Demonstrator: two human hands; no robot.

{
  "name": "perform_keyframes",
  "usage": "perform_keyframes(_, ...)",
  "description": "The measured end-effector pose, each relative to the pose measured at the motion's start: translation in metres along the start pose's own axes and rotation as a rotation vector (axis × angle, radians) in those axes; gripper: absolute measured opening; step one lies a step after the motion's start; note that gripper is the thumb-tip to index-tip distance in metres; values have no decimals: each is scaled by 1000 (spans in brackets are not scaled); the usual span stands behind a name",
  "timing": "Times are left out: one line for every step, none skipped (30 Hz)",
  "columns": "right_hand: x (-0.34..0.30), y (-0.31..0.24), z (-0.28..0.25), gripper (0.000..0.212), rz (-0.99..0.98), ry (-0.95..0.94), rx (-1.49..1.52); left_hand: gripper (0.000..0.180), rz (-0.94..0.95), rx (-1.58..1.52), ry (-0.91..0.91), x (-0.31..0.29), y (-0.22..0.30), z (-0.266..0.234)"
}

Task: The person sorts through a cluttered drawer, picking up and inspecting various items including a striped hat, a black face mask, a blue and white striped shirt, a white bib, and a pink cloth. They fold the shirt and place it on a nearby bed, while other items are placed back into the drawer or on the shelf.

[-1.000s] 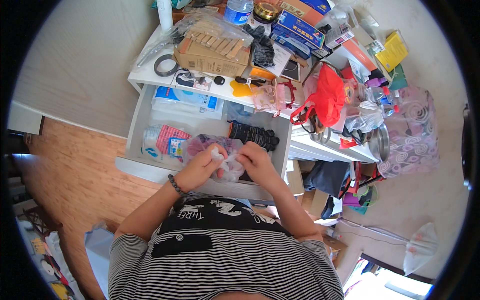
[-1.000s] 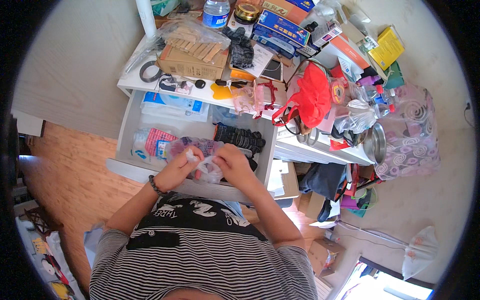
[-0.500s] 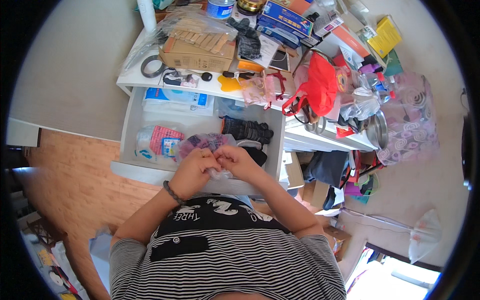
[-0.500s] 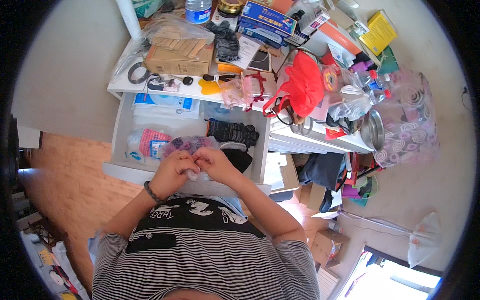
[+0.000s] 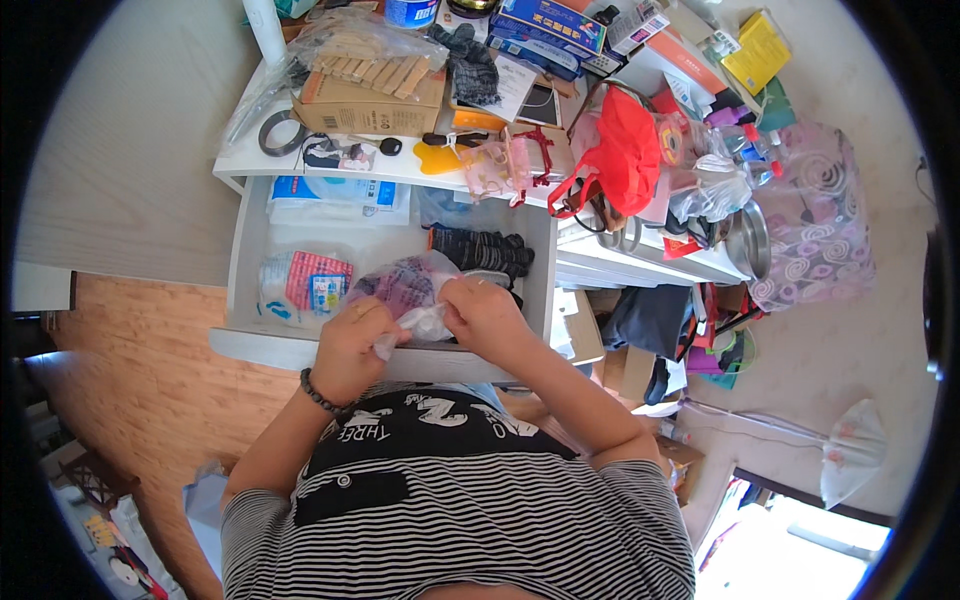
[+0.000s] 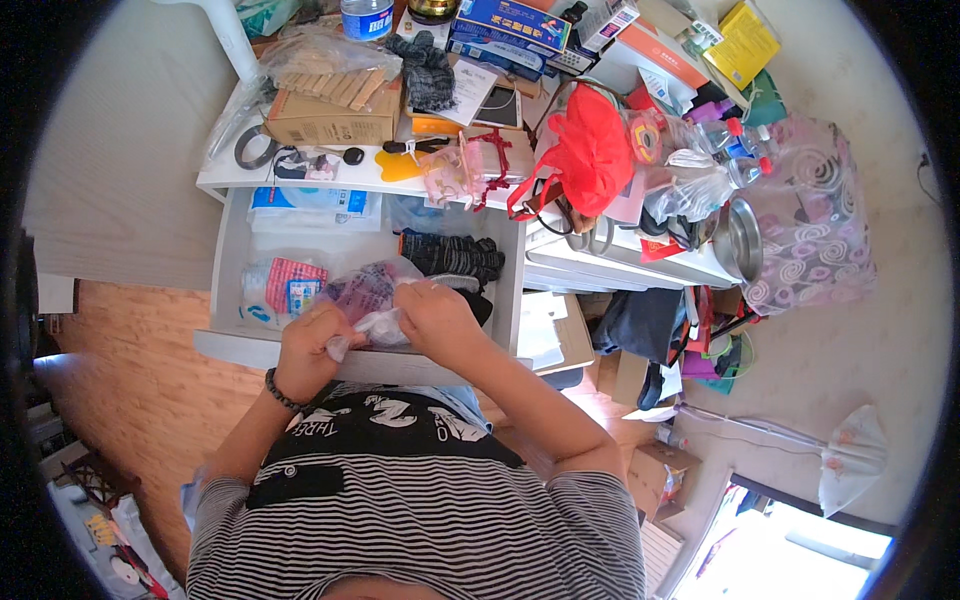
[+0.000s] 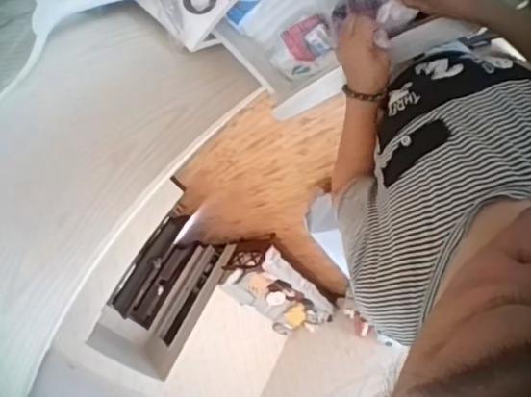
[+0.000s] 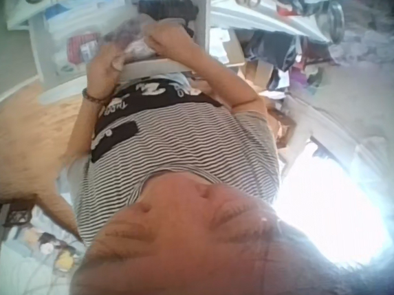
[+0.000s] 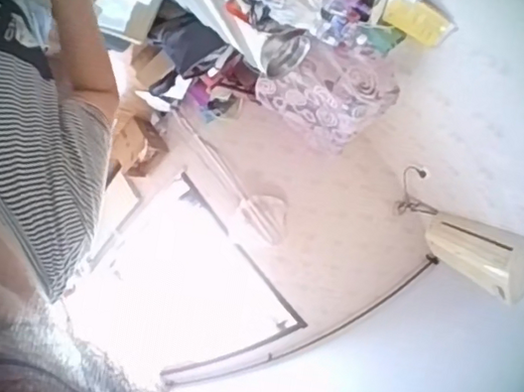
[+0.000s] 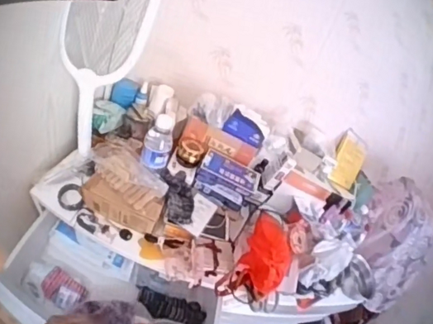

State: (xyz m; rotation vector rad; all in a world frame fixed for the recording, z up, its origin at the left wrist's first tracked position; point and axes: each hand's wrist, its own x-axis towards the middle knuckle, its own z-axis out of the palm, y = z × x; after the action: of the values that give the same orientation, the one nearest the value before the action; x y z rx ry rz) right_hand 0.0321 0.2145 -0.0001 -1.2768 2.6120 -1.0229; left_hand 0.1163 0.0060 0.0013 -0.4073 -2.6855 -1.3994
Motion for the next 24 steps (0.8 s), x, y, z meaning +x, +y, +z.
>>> perform_keyframes(0,1,-3,17,-17,38,-59,28,-18,-17,-9,-1,1,-4)
perform_keyframes(-2,0,-5,17,32,45,54,32,-35,-34,-19,-1,3,-7)
perform_keyframes(-4,-2,-9,17,82,54,166,35,21,29,26,6,6,-8)
perform_keyframes(-4,-5,-14,17,130,62,273,38,81,89,75,21,15,-10)
perform_keyframes(-2,-8,-14,18,38,155,304,41,100,134,66,26,15,-8)
perform_keyframes(0,-11,-13,19,62,136,338,44,115,179,54,30,14,-6)
perform_keyframes(3,-13,-14,19,82,123,364,46,97,210,-10,33,7,-2)
perform_keyframes(4,-14,-17,20,104,112,391,48,80,242,-76,36,2,1)
perform_keyframes(4,-12,-26,27,198,-18,387,36,-26,223,-97,39,-1,4)
perform_keyframes(7,-13,-32,32,85,28,258,33,25,227,-57,43,-3,5)
perform_keyframes(13,-17,-40,36,-26,74,128,30,76,230,-17,49,-7,7)
perform_keyframes(13,-14,-44,41,-75,45,-41,27,126,233,21,57,-11,10)
perform_keyframes(11,-11,-45,46,-126,17,-207,17,209,256,71,66,-16,14)
perform_keyframes(8,1,-40,43,-107,2,-274,16,287,297,55,77,-18,16)
perform_keyframes(5,16,-33,41,-86,-14,-341,15,366,337,39,87,-20,19)
perform_keyframes(7,32,-28,38,-72,-32,-407,14,440,381,30,97,-25,23)
perform_keyframes(13,44,-30,27,-140,-41,-435,11,522,492,11,107,-36,30)
perform_keyframes(17,56,-31,25,-203,-49,-495,11,580,530,-18,115,-46,36)
perform_keyframes(19,71,-28,23,-266,-63,-552,11,631,565,-48,122,-60,44)
perform_keyframes(22,85,-25,21,-333,-70,-610,11,686,609,-76,127,-69,49)
perform_keyframes(24,98,-19,21,-383,-55,-644,16,672,658,-187,130,-77,54)
perform_keyframes(25,114,-10,21,-342,-88,-712,18,686,713,-130,134,-86,62)
perform_keyframes(24,123,-8,22,-288,-115,-787,20,716,764,-75,141,-90,72)
perform_keyframes(23,133,-7,22,-234,-144,-861,23,743,813,-17,148,-95,81)
